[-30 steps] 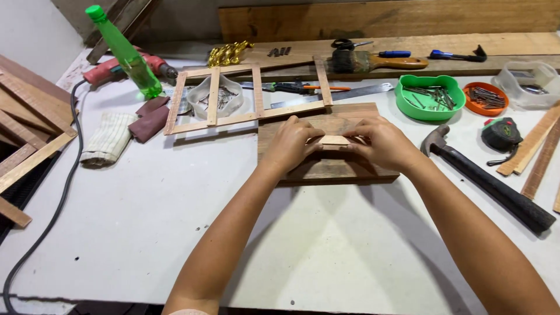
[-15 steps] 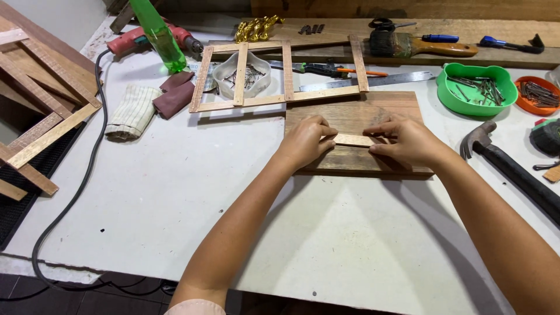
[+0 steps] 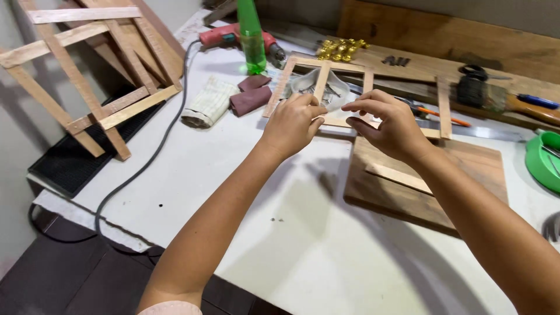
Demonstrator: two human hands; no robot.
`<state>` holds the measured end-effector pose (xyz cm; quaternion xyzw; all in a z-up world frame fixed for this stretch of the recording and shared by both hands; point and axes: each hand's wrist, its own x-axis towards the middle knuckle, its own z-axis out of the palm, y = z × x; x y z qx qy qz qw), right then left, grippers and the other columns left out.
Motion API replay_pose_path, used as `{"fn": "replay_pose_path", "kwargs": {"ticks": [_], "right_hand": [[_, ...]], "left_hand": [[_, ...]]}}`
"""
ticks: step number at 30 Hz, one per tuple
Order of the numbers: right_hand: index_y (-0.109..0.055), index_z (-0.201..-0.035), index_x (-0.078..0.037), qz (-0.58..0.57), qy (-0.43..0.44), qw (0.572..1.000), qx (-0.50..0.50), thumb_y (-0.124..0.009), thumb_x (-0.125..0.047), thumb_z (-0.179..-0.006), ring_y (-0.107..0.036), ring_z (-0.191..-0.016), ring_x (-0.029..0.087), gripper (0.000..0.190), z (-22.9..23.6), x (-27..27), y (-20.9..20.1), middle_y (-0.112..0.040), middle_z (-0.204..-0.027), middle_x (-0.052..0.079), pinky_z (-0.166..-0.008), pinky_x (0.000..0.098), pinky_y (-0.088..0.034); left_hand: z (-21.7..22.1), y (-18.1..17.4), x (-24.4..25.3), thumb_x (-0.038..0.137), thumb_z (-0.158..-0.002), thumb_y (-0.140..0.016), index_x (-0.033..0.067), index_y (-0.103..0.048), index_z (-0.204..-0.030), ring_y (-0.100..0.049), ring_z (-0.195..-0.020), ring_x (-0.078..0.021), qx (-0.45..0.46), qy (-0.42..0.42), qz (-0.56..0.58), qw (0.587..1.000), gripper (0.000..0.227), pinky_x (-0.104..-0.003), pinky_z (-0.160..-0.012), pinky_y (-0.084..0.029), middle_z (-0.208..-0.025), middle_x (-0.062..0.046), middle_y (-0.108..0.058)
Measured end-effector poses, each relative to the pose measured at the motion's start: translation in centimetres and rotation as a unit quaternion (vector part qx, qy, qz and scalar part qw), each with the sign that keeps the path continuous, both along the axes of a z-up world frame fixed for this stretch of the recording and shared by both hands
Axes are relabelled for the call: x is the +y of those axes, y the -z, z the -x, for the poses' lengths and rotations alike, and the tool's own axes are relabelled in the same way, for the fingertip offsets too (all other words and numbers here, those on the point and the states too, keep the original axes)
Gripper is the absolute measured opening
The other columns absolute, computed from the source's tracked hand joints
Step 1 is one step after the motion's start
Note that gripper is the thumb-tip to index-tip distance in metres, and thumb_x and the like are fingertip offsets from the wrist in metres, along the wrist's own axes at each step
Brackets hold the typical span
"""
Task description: Measuring, sanding, and assembling small wooden frame pieces with a hammer and nails.
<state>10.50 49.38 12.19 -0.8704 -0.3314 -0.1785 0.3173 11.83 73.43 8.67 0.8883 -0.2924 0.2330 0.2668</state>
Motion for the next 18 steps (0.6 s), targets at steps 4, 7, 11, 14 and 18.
{"fn": "replay_pose_path", "kwargs": {"ticks": [4,7,11,14,18], "right_hand": [[-0.076,-0.113,-0.014,-0.003,-0.066,0.998,-0.023,-0.08,-0.008,-0.086,-0.07,-0.094,0.019,0.027,-3.9,6.7,-0.3,-0.07,-0.107,0.005,-0.077,0.0324,-0.058],[-0.078,-0.111,-0.014,0.005,-0.11,0.992,-0.054,-0.078,-0.005,-0.086,-0.069,-0.094,0.023,0.026,-7.2,11.1,0.1,-0.07,-0.108,0.007,-0.082,0.0355,-0.058],[-0.074,-0.119,-0.013,0.062,-0.178,0.981,-0.051,-0.08,-0.01,-0.084,-0.069,-0.105,0.031,0.036,-11.9,16.0,0.8,-0.069,-0.117,0.01,-0.088,0.0406,-0.057],[-0.07,-0.126,-0.011,0.116,-0.209,0.971,-0.019,-0.078,-0.014,-0.083,-0.067,-0.11,0.035,0.044,-16.2,18.4,3.1,-0.065,-0.129,0.013,-0.092,0.0437,-0.054],[-0.065,-0.13,-0.012,0.199,-0.175,0.958,0.111,-0.073,-0.018,-0.083,-0.069,-0.108,0.033,0.048,-17.9,20.4,2.9,-0.061,-0.141,0.009,-0.093,0.0417,-0.055]], "left_hand": [[-1.6,-1.3,5.6,0.016,-0.087,-0.075,0.0105,-0.079,-0.104,-0.063,-0.1,-0.0277,-0.029,-0.054,-0.004,0.998,0.019,-0.044,-0.091,-0.049,-0.101,-0.006,-0.069],[-3.7,-1.3,9.2,0.013,-0.084,-0.074,0.0108,-0.08,-0.1,-0.063,-0.101,-0.0284,-0.086,-0.088,-0.013,0.992,0.017,-0.045,-0.093,-0.048,-0.099,-0.005,-0.069],[-6.9,-0.6,13.1,0.011,-0.089,-0.07,0.0141,-0.081,-0.103,-0.062,-0.103,-0.028,-0.029,-0.137,-0.031,0.99,0.018,-0.045,-0.091,-0.047,-0.102,-0.004,-0.071],[-9.9,1.7,15.5,0.015,-0.087,-0.071,0.0144,-0.08,-0.107,-0.061,-0.108,-0.0282,0.002,-0.172,-0.062,0.983,0.022,-0.045,-0.095,-0.045,-0.105,-0.005,-0.07],[-12.4,4.3,17.1,0.033,-0.079,-0.077,0.0136,-0.077,-0.116,-0.054,-0.119,-0.0291,0.079,-0.17,-0.117,0.975,0.042,-0.047,-0.105,-0.039,-0.115,-0.008,-0.068]]}}
